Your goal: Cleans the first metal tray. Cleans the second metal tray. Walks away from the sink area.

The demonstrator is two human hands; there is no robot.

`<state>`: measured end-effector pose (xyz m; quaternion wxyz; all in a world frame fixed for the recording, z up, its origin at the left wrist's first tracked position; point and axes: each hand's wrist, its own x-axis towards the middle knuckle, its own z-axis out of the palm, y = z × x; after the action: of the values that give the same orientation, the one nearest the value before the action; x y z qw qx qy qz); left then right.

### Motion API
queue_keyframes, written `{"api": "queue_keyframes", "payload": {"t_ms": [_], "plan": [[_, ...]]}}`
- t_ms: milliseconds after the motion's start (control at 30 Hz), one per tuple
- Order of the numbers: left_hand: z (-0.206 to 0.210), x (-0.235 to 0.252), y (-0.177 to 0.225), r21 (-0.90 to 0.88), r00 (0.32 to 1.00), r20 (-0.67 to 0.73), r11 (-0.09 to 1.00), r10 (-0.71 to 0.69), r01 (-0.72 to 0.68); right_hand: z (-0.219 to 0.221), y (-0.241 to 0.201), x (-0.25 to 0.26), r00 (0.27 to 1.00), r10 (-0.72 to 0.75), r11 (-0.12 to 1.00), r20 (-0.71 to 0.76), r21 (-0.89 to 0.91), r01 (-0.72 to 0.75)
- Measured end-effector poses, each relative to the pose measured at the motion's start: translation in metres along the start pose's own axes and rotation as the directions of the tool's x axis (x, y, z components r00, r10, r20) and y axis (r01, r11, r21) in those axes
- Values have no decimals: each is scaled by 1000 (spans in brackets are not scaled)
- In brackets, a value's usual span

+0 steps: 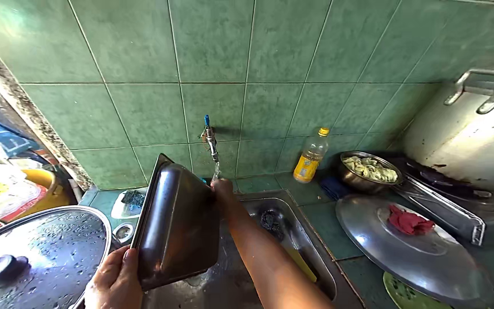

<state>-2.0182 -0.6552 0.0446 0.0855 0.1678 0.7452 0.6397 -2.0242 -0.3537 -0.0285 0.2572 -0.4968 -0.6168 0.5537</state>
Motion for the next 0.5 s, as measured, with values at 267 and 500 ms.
{"api": "queue_keyframes", "payload": {"t_ms": [267, 500], "plan": [[12, -9, -17, 9, 997, 73, 1000, -5, 5, -17, -49, 3, 928, 104, 495, 357, 791, -360], [2, -9, -27, -26, 986, 154, 998, -59, 63, -75, -171, 21, 991, -113, 981, 77, 169, 99]]}}
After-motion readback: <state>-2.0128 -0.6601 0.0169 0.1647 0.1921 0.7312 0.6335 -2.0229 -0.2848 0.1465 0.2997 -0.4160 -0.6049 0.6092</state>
